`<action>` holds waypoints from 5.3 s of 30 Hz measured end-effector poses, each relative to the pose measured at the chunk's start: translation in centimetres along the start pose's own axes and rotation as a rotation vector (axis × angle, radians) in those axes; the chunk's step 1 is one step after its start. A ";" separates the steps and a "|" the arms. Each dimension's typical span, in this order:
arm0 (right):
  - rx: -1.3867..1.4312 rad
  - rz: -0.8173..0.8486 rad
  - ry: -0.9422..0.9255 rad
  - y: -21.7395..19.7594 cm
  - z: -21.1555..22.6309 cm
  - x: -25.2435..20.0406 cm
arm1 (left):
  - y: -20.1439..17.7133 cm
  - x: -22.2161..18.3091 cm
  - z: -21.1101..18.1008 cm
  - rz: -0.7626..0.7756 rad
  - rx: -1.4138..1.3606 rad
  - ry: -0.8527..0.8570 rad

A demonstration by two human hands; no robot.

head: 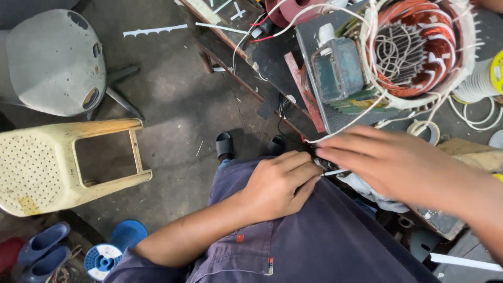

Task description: A person is seen wiring an electric motor stator, stripping wire ends and connecting them to the windings using various hand tools.

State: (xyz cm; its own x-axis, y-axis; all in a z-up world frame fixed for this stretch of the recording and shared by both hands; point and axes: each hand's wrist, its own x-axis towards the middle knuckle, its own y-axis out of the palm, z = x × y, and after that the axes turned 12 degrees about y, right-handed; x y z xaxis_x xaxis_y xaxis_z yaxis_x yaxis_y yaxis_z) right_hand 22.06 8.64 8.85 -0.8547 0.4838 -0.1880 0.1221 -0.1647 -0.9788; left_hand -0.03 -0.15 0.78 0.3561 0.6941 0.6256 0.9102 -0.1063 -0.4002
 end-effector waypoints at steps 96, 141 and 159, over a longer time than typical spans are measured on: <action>1.330 -0.999 0.836 13.0 11.5 1.2 | -2.0 1.0 5.0 0.450 -0.685 -0.630; 2.165 -1.190 1.166 12.2 15.4 3.6 | -1.3 4.7 6.1 0.778 -0.675 -0.203; 1.160 -0.535 1.215 7.1 20.2 -4.7 | -1.8 3.8 5.5 0.728 -0.683 -0.392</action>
State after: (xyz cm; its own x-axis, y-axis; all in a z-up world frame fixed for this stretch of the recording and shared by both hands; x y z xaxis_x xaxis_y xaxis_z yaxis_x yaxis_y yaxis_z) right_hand 16.71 -12.19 4.46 0.2130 0.9030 -0.3731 -0.8708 0.0023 -0.4916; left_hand -1.45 6.55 0.15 0.8790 0.4700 0.0801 0.4747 -0.8785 -0.0548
